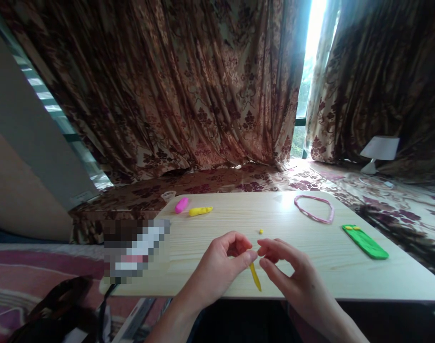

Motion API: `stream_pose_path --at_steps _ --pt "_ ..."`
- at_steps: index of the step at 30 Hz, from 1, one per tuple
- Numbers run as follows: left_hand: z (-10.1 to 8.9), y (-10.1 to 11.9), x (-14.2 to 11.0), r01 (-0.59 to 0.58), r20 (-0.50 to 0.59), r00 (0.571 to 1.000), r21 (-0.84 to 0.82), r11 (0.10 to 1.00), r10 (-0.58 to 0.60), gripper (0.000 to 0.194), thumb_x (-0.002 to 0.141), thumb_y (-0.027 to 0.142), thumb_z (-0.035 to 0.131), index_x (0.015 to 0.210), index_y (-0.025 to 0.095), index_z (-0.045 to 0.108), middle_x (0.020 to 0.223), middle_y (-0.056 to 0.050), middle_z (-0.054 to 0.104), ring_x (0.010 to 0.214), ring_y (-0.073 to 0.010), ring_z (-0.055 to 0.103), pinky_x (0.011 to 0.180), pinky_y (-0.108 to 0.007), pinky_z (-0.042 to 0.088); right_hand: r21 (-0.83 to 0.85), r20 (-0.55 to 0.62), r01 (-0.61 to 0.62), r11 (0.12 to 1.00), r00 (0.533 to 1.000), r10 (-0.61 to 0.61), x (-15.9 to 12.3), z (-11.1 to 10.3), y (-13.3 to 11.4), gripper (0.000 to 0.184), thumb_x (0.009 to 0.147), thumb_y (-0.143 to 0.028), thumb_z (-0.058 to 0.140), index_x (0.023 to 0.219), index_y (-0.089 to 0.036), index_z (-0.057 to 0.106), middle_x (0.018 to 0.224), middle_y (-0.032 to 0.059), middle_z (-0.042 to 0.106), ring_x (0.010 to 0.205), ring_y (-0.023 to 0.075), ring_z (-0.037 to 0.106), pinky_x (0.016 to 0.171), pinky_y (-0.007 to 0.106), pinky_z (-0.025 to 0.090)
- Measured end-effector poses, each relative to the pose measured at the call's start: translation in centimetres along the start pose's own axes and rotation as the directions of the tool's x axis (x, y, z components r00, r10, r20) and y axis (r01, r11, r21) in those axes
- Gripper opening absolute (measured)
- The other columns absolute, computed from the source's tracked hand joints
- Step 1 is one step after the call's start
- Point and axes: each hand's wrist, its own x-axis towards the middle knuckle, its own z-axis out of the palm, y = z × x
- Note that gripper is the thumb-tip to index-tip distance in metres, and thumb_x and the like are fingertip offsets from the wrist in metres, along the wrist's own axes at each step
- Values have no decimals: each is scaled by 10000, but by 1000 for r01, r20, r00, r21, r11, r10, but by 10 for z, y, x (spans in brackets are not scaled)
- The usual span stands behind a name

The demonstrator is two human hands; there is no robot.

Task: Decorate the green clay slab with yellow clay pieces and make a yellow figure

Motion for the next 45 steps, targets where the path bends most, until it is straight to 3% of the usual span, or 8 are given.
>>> stream_pose_path --at_steps 4,11,16,24,30,35,40,45 --pt "2 4 -1 3 22 1000 -33 999 -2 140 781 306 621 796 173 577 723 21 551 700 -121 509 656 -230 411 89 52 -61 994 997 57 -1 6 4 214 809 -176 589 1016 -230 606 860 13 648 769 154 619 710 274 520" --pt "0 9 -7 10 18 1000 -77 997 -8 173 842 324 548 939 189 594 864 -15 620 830 -147 548 766 -256 429 196 -32 -145 970 987 154 -6 9 12 167 816 -245 601 973 -197 625 874 47 680 774 170 648 688 273 533" --pt "2 6 -9 -9 -9 1000 -69 998 8 110 811 262 587 888 185 604 810 -8 607 770 -138 539 723 -241 432 204 -23 -161 966 985 169 -4 7 7 219 814 -264 604 1025 -205 622 780 28 671 768 182 657 690 283 542" --pt "7 12 -8 -54 -69 996 86 995 60 91 801 224 561 863 199 622 818 -15 649 786 -164 582 742 -251 444 167 -15 -135 977 990 140 -1 8 -1 189 838 -258 569 1007 -197 629 783 31 659 793 182 645 708 283 537" --pt "10 12 -10 -67 -74 994 107 992 75 113 803 216 549 866 202 643 824 -8 664 783 -158 594 749 -240 448 160 -17 -133 978 990 138 -2 8 0 180 837 -229 562 1001 -201 632 907 45 674 813 172 641 727 281 525" --pt "10 11 -10 -54 -56 997 115 992 60 87 808 222 557 857 204 627 803 -3 652 784 -159 593 755 -246 447 126 -31 -130 984 990 134 -1 7 -3 141 830 -283 581 914 -190 646 793 26 659 770 166 624 687 260 513" --pt "6 9 -15 -20 -106 994 138 990 35 165 857 312 510 926 224 630 904 -9 662 884 -171 594 824 -262 424 104 -78 -140 985 986 149 -1 4 3 132 833 -301 570 844 -182 625 768 28 643 697 151 598 638 252 493" --pt "13 8 -22 -92 -185 971 290 953 150 61 803 257 590 841 219 621 851 12 614 868 -152 576 841 -239 399 119 -80 -140 983 985 150 -2 3 2 112 832 -296 571 842 -189 603 772 21 625 707 149 590 644 252 493"
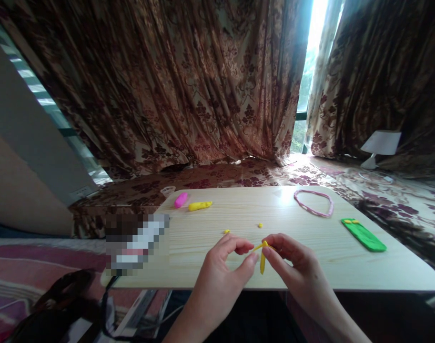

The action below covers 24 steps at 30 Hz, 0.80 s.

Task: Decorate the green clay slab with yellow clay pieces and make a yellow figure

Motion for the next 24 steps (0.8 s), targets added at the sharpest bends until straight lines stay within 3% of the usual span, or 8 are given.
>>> stream_pose_path --at_steps 4,10,16,24 --pt "7 2 0 -47 -28 998 36 998 48 64 809 203 555 767 209 603 806 2 599 823 -157 570 797 -248 414 8 10 -4 1000 1000 3 -1 1 0 82 826 -275 581 822 -194 596 752 10 618 716 147 596 659 251 496" --pt "8 3 1 -74 -38 996 111 991 79 81 809 194 548 739 216 581 795 2 595 837 -170 563 859 -285 386 13 -9 1 1000 1000 -1 -1 1 -2 184 810 -228 591 994 -220 596 905 25 652 796 154 620 686 250 503" --pt "10 6 1 -68 -45 996 109 992 73 76 793 186 557 729 212 588 784 3 598 833 -173 565 874 -292 374 -82 72 55 995 996 -49 1 -3 -15 57 817 -184 548 797 -188 600 730 -2 592 672 126 554 627 240 455" --pt "9 10 4 -23 35 999 -17 1000 24 110 819 186 515 751 194 602 775 15 599 783 -139 574 775 -238 414 -123 83 65 990 995 -55 3 -3 -14 76 822 -157 523 766 -187 565 743 -2 566 680 128 525 621 253 430"
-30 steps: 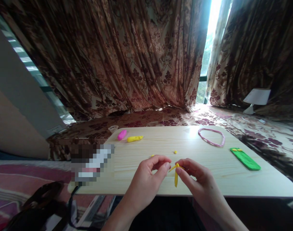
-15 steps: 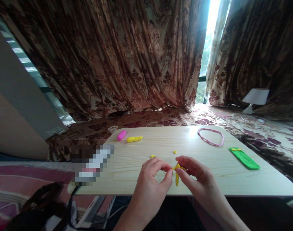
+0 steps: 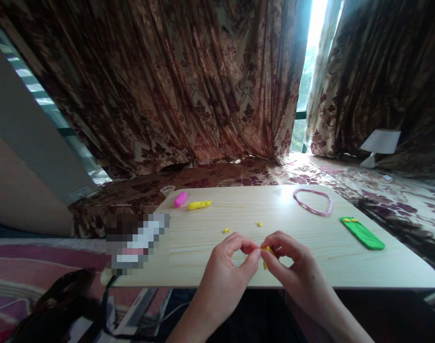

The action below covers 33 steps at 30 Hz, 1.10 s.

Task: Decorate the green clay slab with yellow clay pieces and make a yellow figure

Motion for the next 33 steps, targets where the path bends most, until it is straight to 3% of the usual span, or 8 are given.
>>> stream_pose_path --at_steps 6,10,14,19,23,27,33 --pt "3 0 -2 -20 -5 1000 32 999 20 92 787 143 536 729 196 583 768 30 591 786 -129 571 781 -227 407 -42 -21 16 999 1000 -17 -2 3 3 117 818 -134 515 721 -192 544 742 -11 555 682 124 524 618 252 425" --pt "-4 0 -5 -32 17 999 108 994 30 98 807 157 529 728 203 564 749 49 581 759 -109 570 769 -213 418 -70 -75 -13 997 997 7 0 -1 14 100 821 -159 531 730 -195 550 701 -23 544 648 119 524 605 248 432" --pt "-9 -26 17 -10 -53 998 246 969 23 100 849 204 508 787 185 585 782 26 607 791 -123 583 793 -249 437 -74 -167 -76 994 984 63 3 -17 33 71 837 -241 552 790 -192 571 711 -16 555 624 117 539 585 244 444" --pt "24 -84 79 0 29 999 380 925 -13 201 871 304 528 975 147 596 965 -45 627 806 -161 608 723 -350 512 -71 -239 -107 992 967 87 -2 -35 45 123 833 -312 575 862 -195 598 817 12 584 676 128 572 588 241 455" --pt "56 -105 108 -52 87 996 486 873 10 252 874 309 522 1073 162 568 1086 -67 595 903 -193 598 774 -388 508 -71 -225 -111 991 970 92 -7 -40 46 126 834 -317 578 862 -197 602 825 11 581 666 125 587 591 237 463" --pt "68 -111 112 -116 130 990 575 810 49 262 873 303 524 1095 167 557 1119 -77 582 942 -200 587 808 -413 494 -61 -219 -128 990 969 112 -10 -44 49 128 838 -318 572 877 -200 604 814 11 582 689 134 594 596 237 463" --pt "66 -112 99 -232 195 971 639 733 137 259 871 296 527 1093 168 560 1139 -78 574 986 -213 572 843 -437 474 -35 -223 -143 989 966 132 -13 -47 52 136 843 -320 563 880 -201 617 822 15 590 705 137 594 611 236 463"
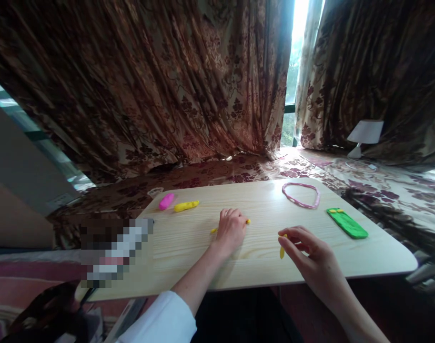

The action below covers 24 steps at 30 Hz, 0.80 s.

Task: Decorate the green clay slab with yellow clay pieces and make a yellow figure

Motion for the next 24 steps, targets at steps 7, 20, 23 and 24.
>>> stream_pose_path --at_steps 7,20,23,24 --pt "-4 3 -6 10 -51 999 -13 1000 -11 255 871 298 528 1085 164 563 1126 -77 581 979 -212 575 840 -436 475 8 11 -7 1000 1000 7 -4 2 -1 189 822 -345 582 922 -195 640 831 28 637 687 141 614 597 229 483" --pt "-62 31 -55 155 -116 963 -502 851 -244 185 878 246 479 969 180 626 976 -57 664 901 -168 613 857 -316 468 69 71 -31 997 997 26 -12 16 -13 213 804 -341 605 955 -190 608 859 52 666 757 177 637 658 270 516" --pt "-83 52 -95 168 -17 971 -659 733 -238 206 873 282 486 1030 229 608 1000 -23 687 907 -153 635 820 -259 494 132 168 -11 991 986 -12 -17 26 -30 153 810 -312 602 903 -190 602 834 39 651 767 172 626 676 267 502" --pt "-88 58 -106 212 78 966 -789 577 -247 205 842 255 534 1031 224 610 1025 -34 681 942 -170 627 863 -280 476 151 204 -3 989 979 -29 -18 30 -37 130 815 -301 596 880 -189 601 812 32 641 758 168 620 672 264 497"
